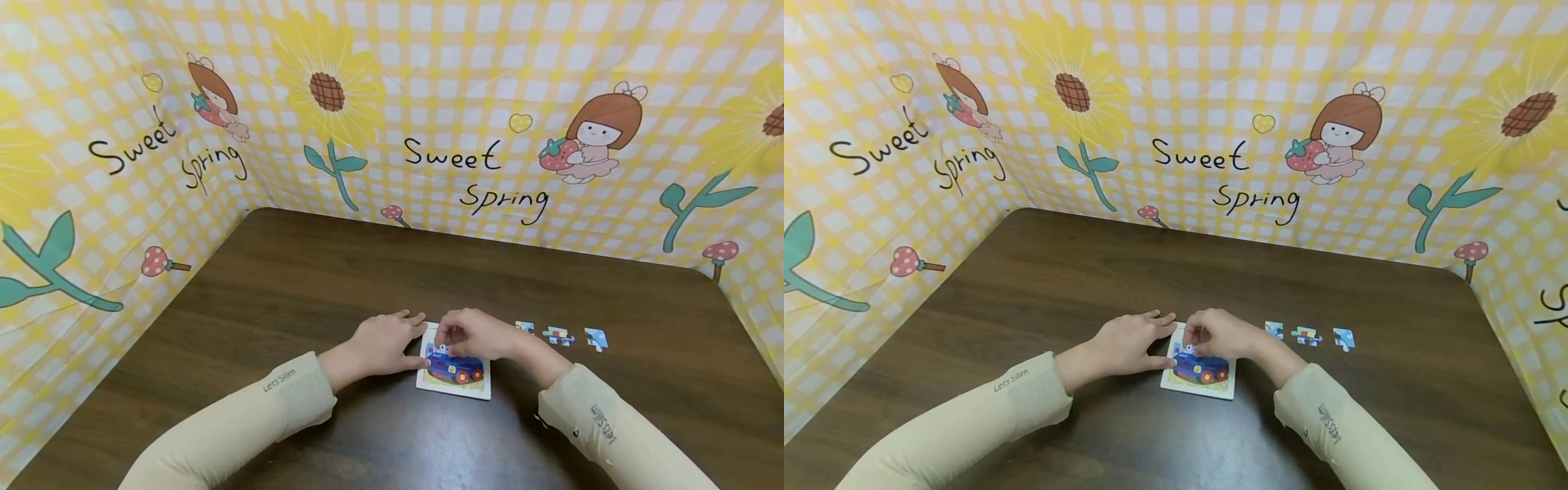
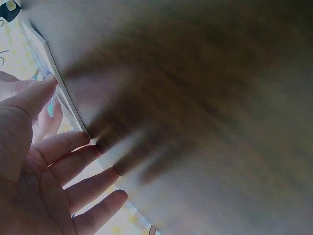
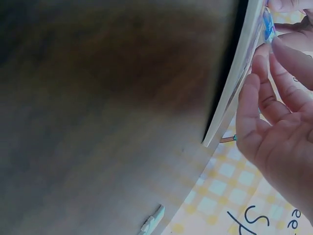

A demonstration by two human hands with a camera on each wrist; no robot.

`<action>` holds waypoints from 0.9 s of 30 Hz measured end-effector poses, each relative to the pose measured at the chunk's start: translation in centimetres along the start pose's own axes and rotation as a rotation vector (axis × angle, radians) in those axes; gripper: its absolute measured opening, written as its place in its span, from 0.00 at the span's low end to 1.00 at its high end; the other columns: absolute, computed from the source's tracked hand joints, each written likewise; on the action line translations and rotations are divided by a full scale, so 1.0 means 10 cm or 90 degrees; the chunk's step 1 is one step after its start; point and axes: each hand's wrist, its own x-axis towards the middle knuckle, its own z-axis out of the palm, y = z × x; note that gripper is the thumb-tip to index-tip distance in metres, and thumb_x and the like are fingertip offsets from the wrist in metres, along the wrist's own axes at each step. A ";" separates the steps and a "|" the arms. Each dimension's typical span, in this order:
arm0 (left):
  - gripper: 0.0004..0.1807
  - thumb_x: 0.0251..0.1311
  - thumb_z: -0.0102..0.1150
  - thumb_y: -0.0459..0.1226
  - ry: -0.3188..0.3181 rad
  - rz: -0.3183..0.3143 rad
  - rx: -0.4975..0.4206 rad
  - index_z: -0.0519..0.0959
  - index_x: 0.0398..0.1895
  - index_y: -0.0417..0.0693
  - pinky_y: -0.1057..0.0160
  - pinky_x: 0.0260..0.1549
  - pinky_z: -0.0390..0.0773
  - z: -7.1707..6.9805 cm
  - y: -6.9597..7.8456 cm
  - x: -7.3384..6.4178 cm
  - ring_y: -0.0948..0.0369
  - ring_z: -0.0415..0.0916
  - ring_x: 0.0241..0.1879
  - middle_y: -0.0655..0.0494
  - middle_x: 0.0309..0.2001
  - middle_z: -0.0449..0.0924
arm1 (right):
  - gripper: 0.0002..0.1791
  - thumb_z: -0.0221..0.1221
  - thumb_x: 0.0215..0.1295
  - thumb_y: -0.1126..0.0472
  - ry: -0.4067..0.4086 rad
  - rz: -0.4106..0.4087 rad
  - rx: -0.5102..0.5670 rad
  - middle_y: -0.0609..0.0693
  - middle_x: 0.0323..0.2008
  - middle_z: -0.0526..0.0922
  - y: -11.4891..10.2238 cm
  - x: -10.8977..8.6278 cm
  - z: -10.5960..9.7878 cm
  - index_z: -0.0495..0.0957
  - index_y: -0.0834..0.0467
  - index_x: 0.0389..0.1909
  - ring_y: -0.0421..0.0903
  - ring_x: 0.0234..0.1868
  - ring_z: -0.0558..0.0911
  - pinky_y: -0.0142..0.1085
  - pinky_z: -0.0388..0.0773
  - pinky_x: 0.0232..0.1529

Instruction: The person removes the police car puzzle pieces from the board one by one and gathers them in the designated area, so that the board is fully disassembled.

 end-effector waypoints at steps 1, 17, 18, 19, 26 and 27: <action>0.39 0.60 0.57 0.65 0.001 0.001 0.001 0.71 0.70 0.57 0.46 0.55 0.80 0.00 0.00 0.00 0.51 0.66 0.71 0.56 0.73 0.67 | 0.05 0.64 0.64 0.67 0.001 -0.002 0.011 0.47 0.36 0.81 0.00 0.00 0.00 0.81 0.58 0.39 0.39 0.36 0.75 0.30 0.77 0.43; 0.39 0.60 0.57 0.65 0.005 0.003 -0.001 0.71 0.70 0.56 0.47 0.54 0.80 0.01 -0.01 -0.01 0.51 0.66 0.71 0.57 0.73 0.67 | 0.03 0.63 0.64 0.70 0.001 0.011 0.085 0.48 0.29 0.80 -0.03 0.04 0.02 0.79 0.61 0.37 0.39 0.31 0.76 0.29 0.76 0.37; 0.39 0.60 0.57 0.65 0.006 0.003 0.000 0.72 0.70 0.56 0.47 0.54 0.80 0.01 -0.01 -0.01 0.51 0.67 0.71 0.57 0.73 0.67 | 0.03 0.63 0.64 0.70 0.003 0.012 0.084 0.48 0.29 0.80 -0.03 0.04 0.02 0.79 0.61 0.36 0.39 0.31 0.76 0.29 0.76 0.36; 0.39 0.60 0.57 0.64 0.007 0.003 0.001 0.72 0.70 0.56 0.47 0.54 0.80 0.01 -0.01 -0.01 0.51 0.67 0.71 0.57 0.73 0.67 | 0.03 0.63 0.64 0.70 0.005 0.012 0.085 0.48 0.29 0.80 -0.03 0.03 0.02 0.79 0.61 0.36 0.39 0.31 0.76 0.29 0.76 0.36; 0.39 0.61 0.58 0.64 0.012 0.011 0.003 0.71 0.70 0.56 0.47 0.56 0.79 0.02 -0.02 -0.01 0.51 0.67 0.71 0.56 0.73 0.67 | 0.02 0.62 0.65 0.70 0.014 0.014 0.088 0.48 0.30 0.81 -0.03 0.01 -0.01 0.79 0.62 0.37 0.40 0.32 0.76 0.29 0.76 0.33; 0.38 0.61 0.58 0.64 0.013 0.012 0.002 0.71 0.70 0.56 0.47 0.56 0.79 0.02 -0.02 -0.01 0.51 0.67 0.71 0.56 0.73 0.67 | 0.02 0.62 0.65 0.70 0.015 0.012 0.087 0.48 0.30 0.81 -0.03 0.01 -0.02 0.79 0.62 0.37 0.40 0.32 0.76 0.29 0.76 0.34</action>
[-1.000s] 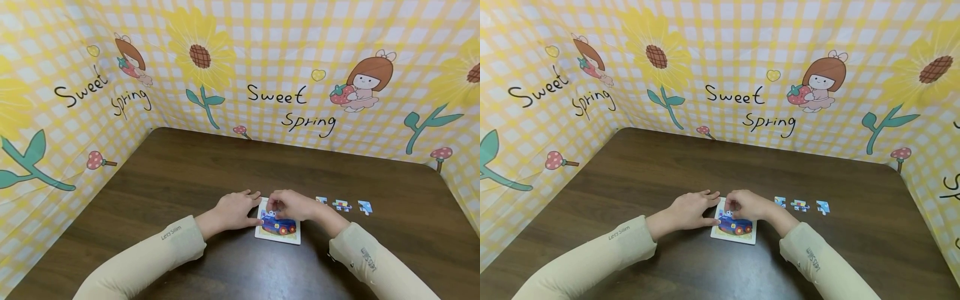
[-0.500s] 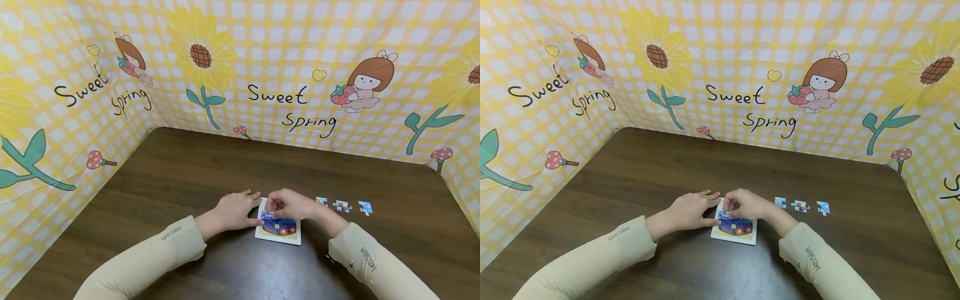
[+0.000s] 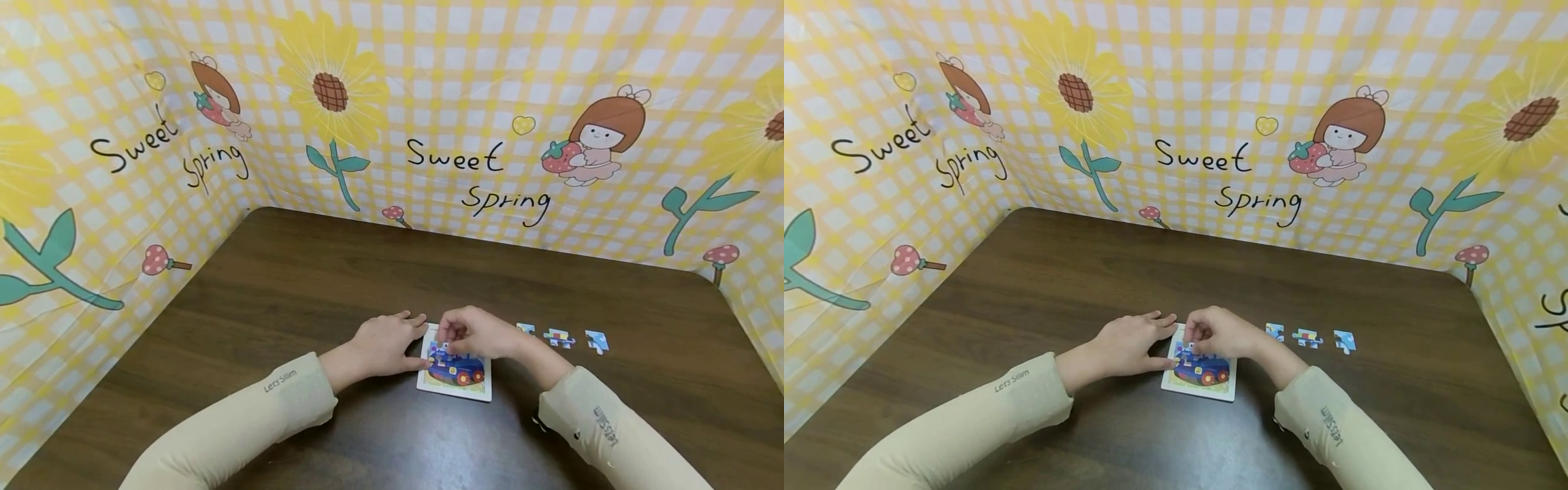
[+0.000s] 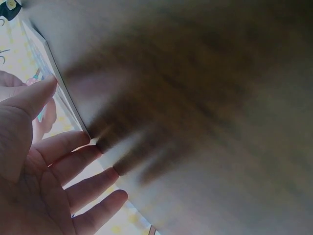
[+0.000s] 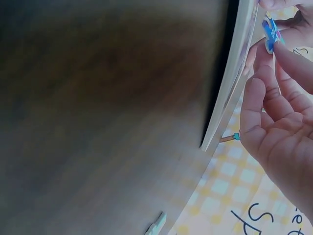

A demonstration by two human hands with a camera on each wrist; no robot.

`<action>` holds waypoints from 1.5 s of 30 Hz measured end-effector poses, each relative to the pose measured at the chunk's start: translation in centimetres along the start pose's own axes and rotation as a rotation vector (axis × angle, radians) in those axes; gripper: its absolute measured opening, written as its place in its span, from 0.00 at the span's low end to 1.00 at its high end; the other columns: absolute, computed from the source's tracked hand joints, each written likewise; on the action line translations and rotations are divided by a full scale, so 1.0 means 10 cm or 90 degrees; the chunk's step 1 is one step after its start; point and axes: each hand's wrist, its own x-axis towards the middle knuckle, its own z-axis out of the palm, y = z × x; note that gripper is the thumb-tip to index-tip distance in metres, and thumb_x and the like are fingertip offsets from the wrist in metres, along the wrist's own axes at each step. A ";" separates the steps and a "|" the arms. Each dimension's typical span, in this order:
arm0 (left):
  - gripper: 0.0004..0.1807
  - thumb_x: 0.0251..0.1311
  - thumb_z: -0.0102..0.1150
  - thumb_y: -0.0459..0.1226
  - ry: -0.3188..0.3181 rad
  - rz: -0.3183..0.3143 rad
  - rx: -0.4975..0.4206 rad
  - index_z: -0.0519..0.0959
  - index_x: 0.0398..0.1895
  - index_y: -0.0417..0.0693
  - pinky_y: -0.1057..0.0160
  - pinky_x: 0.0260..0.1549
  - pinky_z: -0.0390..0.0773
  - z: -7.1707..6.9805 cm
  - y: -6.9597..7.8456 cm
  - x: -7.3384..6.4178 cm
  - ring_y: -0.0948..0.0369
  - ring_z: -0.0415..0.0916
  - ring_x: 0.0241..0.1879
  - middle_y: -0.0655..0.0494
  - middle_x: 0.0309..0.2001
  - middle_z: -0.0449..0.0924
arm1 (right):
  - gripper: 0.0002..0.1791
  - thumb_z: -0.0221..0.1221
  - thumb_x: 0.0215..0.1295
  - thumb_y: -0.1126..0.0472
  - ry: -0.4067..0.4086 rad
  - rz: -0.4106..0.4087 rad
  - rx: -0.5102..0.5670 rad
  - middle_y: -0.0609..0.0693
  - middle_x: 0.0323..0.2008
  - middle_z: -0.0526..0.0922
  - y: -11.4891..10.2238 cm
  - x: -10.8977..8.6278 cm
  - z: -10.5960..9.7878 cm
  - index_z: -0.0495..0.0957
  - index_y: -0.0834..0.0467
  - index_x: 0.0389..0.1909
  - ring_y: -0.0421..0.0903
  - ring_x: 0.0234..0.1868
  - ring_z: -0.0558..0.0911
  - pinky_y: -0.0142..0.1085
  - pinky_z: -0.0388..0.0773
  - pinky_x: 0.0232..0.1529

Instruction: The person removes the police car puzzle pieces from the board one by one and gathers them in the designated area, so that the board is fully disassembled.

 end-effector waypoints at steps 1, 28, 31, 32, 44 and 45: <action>0.39 0.61 0.58 0.64 0.001 0.001 0.000 0.72 0.70 0.56 0.47 0.56 0.79 0.00 0.00 0.00 0.51 0.67 0.71 0.56 0.72 0.67 | 0.02 0.62 0.65 0.69 0.001 -0.001 -0.001 0.48 0.30 0.81 0.00 -0.01 -0.01 0.79 0.62 0.37 0.40 0.32 0.76 0.29 0.76 0.34; 0.39 0.61 0.57 0.63 -0.012 -0.004 0.000 0.70 0.71 0.55 0.48 0.60 0.76 -0.02 0.01 0.00 0.51 0.66 0.72 0.56 0.73 0.66 | 0.02 0.62 0.65 0.68 0.058 0.017 0.007 0.47 0.30 0.80 0.19 -0.39 -0.22 0.80 0.60 0.37 0.42 0.34 0.75 0.31 0.76 0.39; 0.39 0.62 0.57 0.63 -0.012 -0.002 0.005 0.70 0.71 0.54 0.48 0.60 0.76 -0.02 0.01 0.00 0.52 0.66 0.72 0.56 0.73 0.66 | 0.03 0.62 0.65 0.68 0.063 0.029 0.004 0.47 0.30 0.80 0.22 -0.45 -0.26 0.79 0.60 0.38 0.42 0.35 0.76 0.32 0.77 0.40; 0.39 0.62 0.57 0.63 -0.011 -0.002 0.006 0.70 0.71 0.54 0.48 0.60 0.76 -0.02 0.01 0.00 0.52 0.66 0.72 0.56 0.73 0.66 | 0.03 0.62 0.65 0.68 0.064 0.029 0.006 0.47 0.30 0.80 0.22 -0.47 -0.27 0.79 0.60 0.38 0.43 0.35 0.76 0.32 0.77 0.40; 0.39 0.62 0.57 0.63 -0.016 -0.004 0.008 0.69 0.72 0.54 0.48 0.61 0.76 -0.02 0.01 0.01 0.52 0.66 0.72 0.56 0.73 0.66 | 0.04 0.63 0.65 0.66 0.094 0.043 -0.015 0.48 0.30 0.80 0.29 -0.70 -0.37 0.78 0.59 0.39 0.40 0.34 0.76 0.33 0.76 0.37; 0.39 0.62 0.57 0.63 -0.016 -0.004 0.008 0.69 0.72 0.54 0.48 0.61 0.76 -0.02 0.02 0.00 0.52 0.66 0.72 0.56 0.73 0.66 | 0.04 0.63 0.65 0.66 0.096 0.044 -0.017 0.47 0.30 0.80 0.29 -0.73 -0.38 0.78 0.59 0.39 0.39 0.34 0.76 0.32 0.76 0.37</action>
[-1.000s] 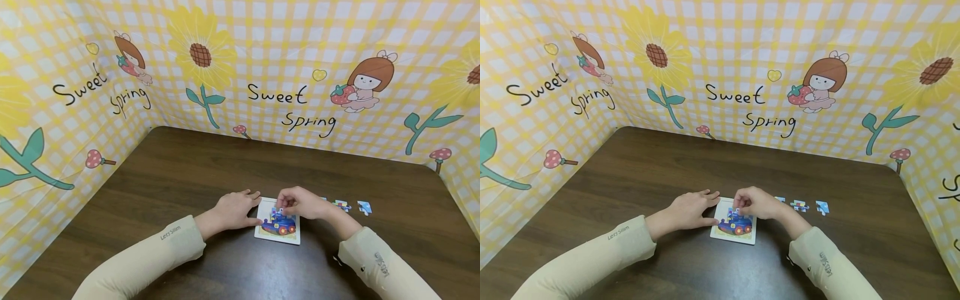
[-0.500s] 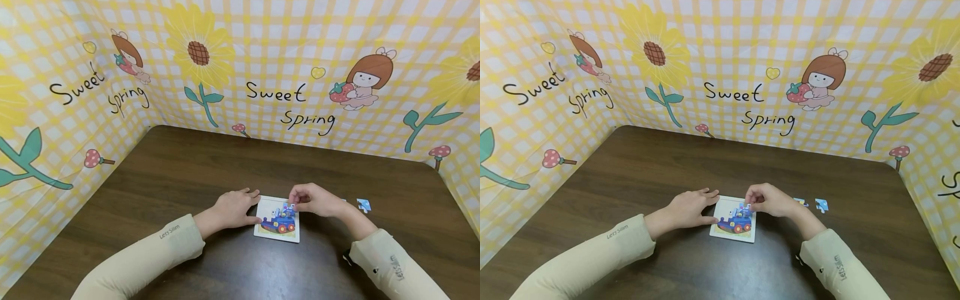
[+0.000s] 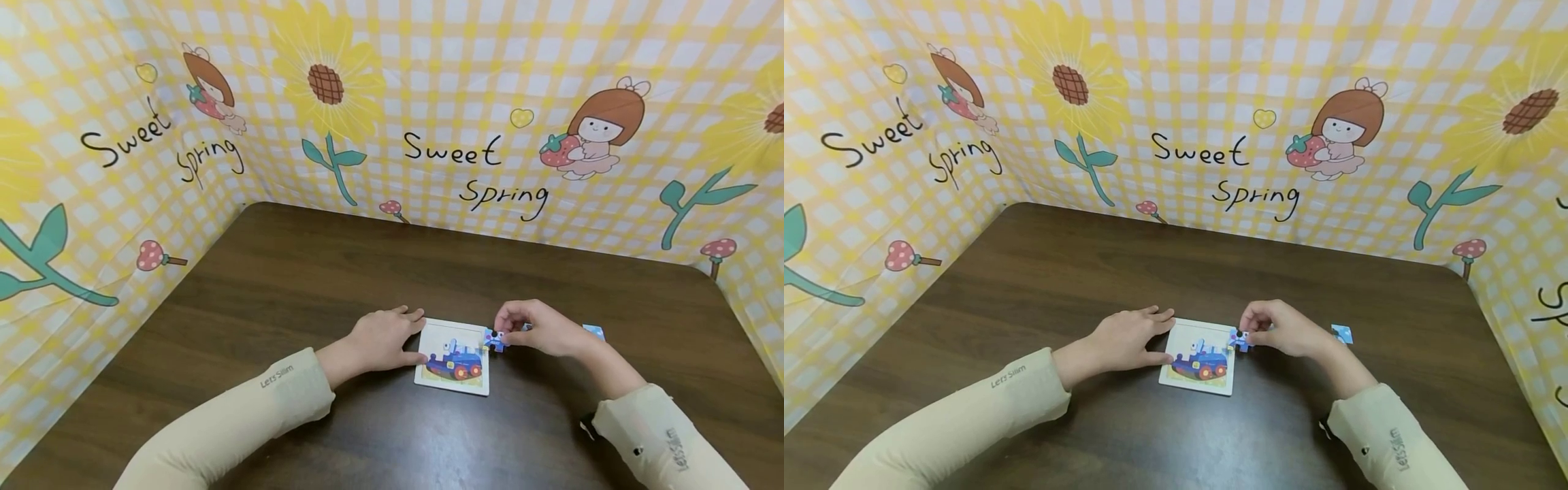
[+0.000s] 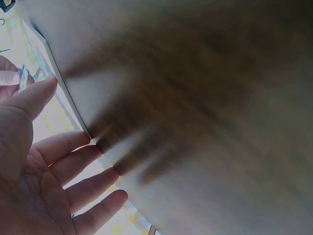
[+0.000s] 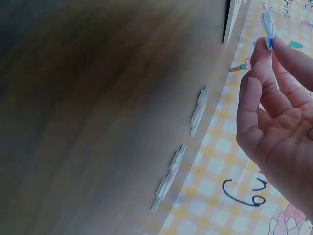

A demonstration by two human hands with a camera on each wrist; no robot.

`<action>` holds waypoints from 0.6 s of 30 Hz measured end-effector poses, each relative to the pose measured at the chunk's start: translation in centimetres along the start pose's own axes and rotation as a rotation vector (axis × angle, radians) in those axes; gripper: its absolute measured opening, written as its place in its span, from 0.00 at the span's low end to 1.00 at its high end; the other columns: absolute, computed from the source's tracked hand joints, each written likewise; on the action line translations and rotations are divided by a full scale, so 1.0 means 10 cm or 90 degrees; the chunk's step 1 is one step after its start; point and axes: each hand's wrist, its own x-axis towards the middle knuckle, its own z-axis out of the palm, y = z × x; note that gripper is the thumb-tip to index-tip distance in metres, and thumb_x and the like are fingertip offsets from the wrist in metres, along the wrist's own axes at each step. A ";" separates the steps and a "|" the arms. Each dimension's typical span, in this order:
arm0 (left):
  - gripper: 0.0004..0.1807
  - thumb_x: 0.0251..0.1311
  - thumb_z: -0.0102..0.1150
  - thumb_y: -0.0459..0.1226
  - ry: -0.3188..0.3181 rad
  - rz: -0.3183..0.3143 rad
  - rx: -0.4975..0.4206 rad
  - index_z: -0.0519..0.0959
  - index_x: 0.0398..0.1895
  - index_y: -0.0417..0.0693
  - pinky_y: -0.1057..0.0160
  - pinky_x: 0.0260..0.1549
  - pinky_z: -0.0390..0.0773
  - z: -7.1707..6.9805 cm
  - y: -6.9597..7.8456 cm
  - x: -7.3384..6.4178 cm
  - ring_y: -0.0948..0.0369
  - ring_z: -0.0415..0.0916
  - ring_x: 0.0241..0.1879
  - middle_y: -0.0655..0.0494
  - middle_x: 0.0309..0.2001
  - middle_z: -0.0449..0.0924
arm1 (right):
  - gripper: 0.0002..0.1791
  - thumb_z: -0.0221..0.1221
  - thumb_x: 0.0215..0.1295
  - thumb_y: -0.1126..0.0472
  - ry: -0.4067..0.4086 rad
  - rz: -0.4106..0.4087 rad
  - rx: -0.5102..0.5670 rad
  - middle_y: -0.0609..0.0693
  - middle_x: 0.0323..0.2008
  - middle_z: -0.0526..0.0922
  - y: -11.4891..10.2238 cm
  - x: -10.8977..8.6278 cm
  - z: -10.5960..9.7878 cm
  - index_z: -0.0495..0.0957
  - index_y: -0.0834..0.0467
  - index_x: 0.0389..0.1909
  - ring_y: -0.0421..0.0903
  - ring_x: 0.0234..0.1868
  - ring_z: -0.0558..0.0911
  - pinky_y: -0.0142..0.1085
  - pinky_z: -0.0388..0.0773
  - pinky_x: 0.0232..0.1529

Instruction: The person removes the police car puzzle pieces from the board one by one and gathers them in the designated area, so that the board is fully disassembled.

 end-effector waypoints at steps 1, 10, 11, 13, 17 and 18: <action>0.39 0.62 0.56 0.63 0.000 0.000 0.001 0.69 0.72 0.54 0.48 0.61 0.76 0.00 0.00 0.00 0.52 0.66 0.72 0.56 0.73 0.66 | 0.04 0.63 0.65 0.66 0.002 0.001 -0.001 0.47 0.30 0.80 0.01 -0.02 -0.01 0.78 0.59 0.39 0.39 0.34 0.76 0.32 0.76 0.36; 0.39 0.62 0.56 0.63 -0.007 -0.003 0.000 0.69 0.72 0.55 0.48 0.61 0.76 0.00 0.00 -0.01 0.52 0.65 0.72 0.56 0.74 0.65 | 0.04 0.63 0.64 0.67 0.013 -0.011 -0.004 0.46 0.30 0.78 0.15 -0.20 -0.05 0.78 0.60 0.38 0.35 0.33 0.75 0.29 0.75 0.36; 0.39 0.62 0.56 0.63 -0.007 -0.003 0.001 0.69 0.72 0.55 0.48 0.61 0.76 0.01 0.00 -0.01 0.52 0.65 0.72 0.56 0.74 0.65 | 0.05 0.64 0.64 0.67 0.015 -0.017 -0.006 0.46 0.30 0.78 0.17 -0.22 -0.06 0.78 0.60 0.37 0.35 0.33 0.75 0.29 0.75 0.36; 0.39 0.62 0.56 0.64 -0.006 -0.004 0.002 0.69 0.72 0.55 0.48 0.61 0.76 0.01 0.00 -0.02 0.52 0.65 0.72 0.56 0.73 0.65 | 0.05 0.64 0.63 0.68 0.017 -0.024 -0.009 0.45 0.29 0.78 0.20 -0.25 -0.07 0.78 0.60 0.37 0.34 0.33 0.75 0.29 0.75 0.37; 0.39 0.62 0.55 0.64 -0.002 -0.002 0.005 0.69 0.72 0.55 0.48 0.60 0.76 0.00 0.00 -0.02 0.52 0.65 0.72 0.56 0.73 0.66 | 0.04 0.63 0.64 0.68 0.014 -0.019 -0.015 0.44 0.29 0.78 0.25 -0.31 -0.10 0.78 0.60 0.37 0.34 0.32 0.74 0.29 0.74 0.35; 0.39 0.62 0.55 0.64 -0.001 -0.001 0.006 0.69 0.72 0.55 0.49 0.60 0.76 0.00 0.00 -0.02 0.52 0.65 0.72 0.56 0.73 0.66 | 0.04 0.63 0.64 0.68 0.011 -0.015 -0.014 0.44 0.29 0.78 0.26 -0.31 -0.11 0.78 0.60 0.38 0.34 0.32 0.74 0.29 0.73 0.35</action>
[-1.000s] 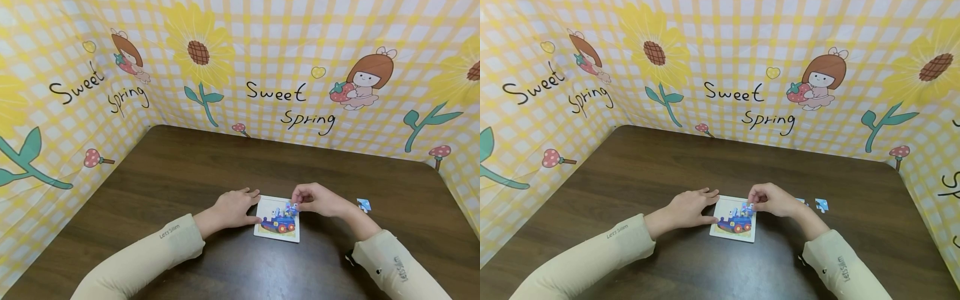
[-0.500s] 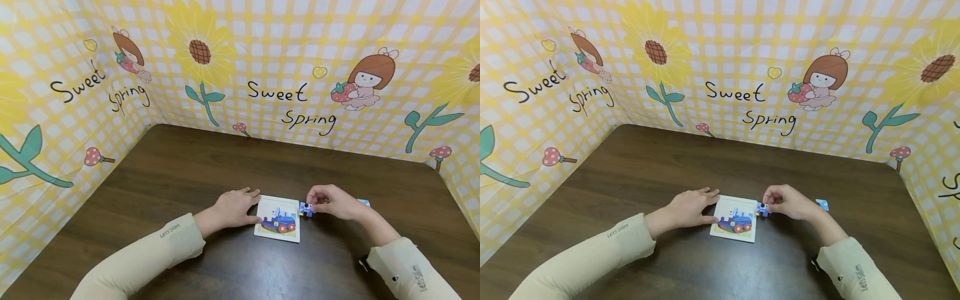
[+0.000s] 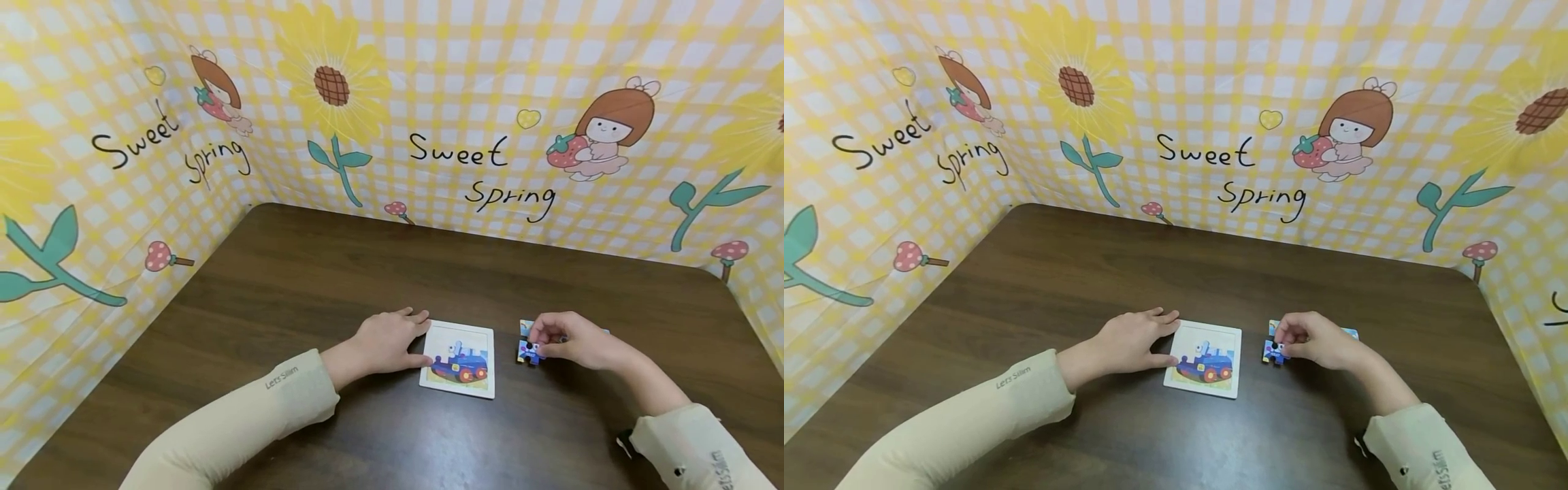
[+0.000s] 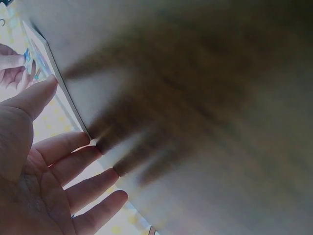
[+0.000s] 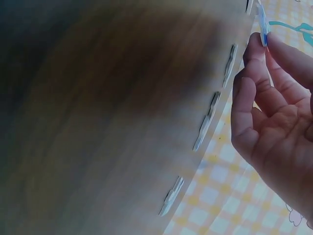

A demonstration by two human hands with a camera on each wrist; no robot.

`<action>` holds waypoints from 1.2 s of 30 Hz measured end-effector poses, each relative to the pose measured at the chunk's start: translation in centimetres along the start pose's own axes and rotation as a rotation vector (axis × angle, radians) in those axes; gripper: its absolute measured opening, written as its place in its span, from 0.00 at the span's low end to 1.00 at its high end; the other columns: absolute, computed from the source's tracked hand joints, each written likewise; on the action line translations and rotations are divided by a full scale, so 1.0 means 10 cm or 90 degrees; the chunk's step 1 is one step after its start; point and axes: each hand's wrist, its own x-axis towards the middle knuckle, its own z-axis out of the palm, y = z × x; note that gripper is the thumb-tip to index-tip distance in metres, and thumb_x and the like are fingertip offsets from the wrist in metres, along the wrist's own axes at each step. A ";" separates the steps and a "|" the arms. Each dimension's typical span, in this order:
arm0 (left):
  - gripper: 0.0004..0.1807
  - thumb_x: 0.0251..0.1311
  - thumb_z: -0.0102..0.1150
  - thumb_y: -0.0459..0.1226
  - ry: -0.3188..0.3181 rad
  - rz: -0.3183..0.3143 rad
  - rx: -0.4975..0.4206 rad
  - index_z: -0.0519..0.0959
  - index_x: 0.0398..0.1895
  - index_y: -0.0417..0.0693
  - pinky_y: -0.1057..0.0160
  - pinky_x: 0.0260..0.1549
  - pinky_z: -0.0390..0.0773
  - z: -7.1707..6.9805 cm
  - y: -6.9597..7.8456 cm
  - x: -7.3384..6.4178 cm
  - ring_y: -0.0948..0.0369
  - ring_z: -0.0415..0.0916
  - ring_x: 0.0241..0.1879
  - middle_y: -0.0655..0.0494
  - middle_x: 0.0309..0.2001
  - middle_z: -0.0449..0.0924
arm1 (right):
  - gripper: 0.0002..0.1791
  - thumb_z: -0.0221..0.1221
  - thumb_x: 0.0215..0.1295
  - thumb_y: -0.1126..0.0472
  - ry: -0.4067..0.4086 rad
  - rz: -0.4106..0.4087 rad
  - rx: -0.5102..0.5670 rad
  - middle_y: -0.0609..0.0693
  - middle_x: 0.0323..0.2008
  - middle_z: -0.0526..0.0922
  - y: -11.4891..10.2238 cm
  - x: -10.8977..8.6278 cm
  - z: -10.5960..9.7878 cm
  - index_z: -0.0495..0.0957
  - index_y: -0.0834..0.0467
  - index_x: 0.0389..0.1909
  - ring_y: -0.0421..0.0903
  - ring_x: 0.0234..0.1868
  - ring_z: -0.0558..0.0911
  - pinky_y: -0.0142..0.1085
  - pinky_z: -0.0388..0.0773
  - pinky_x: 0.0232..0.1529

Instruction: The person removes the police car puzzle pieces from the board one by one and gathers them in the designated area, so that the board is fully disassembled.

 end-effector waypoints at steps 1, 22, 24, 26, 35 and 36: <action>0.39 0.63 0.55 0.64 0.001 0.001 0.001 0.69 0.72 0.55 0.49 0.60 0.76 0.00 0.00 0.00 0.52 0.65 0.72 0.56 0.73 0.66 | 0.04 0.63 0.64 0.68 -0.004 0.004 0.002 0.44 0.29 0.77 0.01 -0.01 -0.01 0.78 0.60 0.38 0.34 0.32 0.74 0.29 0.73 0.34; 0.39 0.62 0.56 0.64 0.002 0.000 -0.003 0.69 0.72 0.55 0.49 0.61 0.75 0.01 0.00 0.01 0.52 0.66 0.72 0.56 0.73 0.66 | 0.05 0.62 0.63 0.71 -0.020 0.039 -0.008 0.48 0.30 0.78 0.05 -0.05 -0.04 0.77 0.64 0.38 0.33 0.31 0.74 0.28 0.75 0.32; 0.39 0.62 0.56 0.64 0.003 0.000 -0.002 0.69 0.72 0.55 0.49 0.61 0.75 0.01 0.00 0.02 0.52 0.66 0.72 0.56 0.73 0.66 | 0.05 0.63 0.63 0.69 -0.014 0.042 -0.012 0.48 0.31 0.79 0.05 -0.04 -0.05 0.78 0.63 0.39 0.33 0.31 0.74 0.28 0.75 0.32; 0.39 0.62 0.56 0.64 0.004 0.000 -0.001 0.70 0.72 0.55 0.49 0.61 0.76 0.01 0.00 0.02 0.52 0.66 0.72 0.56 0.73 0.66 | 0.05 0.63 0.64 0.68 -0.008 0.042 -0.022 0.47 0.32 0.79 0.03 -0.03 -0.06 0.78 0.63 0.39 0.33 0.31 0.74 0.28 0.74 0.32; 0.39 0.62 0.56 0.64 0.001 0.000 -0.003 0.69 0.72 0.56 0.48 0.62 0.75 0.01 0.00 0.02 0.52 0.65 0.72 0.57 0.73 0.65 | 0.05 0.62 0.65 0.67 -0.014 0.036 -0.043 0.48 0.33 0.82 -0.09 0.14 -0.04 0.80 0.63 0.41 0.34 0.31 0.74 0.29 0.75 0.33; 0.39 0.62 0.56 0.64 0.000 -0.001 -0.004 0.69 0.72 0.56 0.48 0.62 0.75 0.01 0.00 0.02 0.52 0.65 0.72 0.57 0.73 0.65 | 0.05 0.62 0.65 0.67 -0.016 0.036 -0.050 0.48 0.33 0.82 -0.11 0.16 -0.03 0.81 0.62 0.41 0.35 0.30 0.74 0.29 0.75 0.32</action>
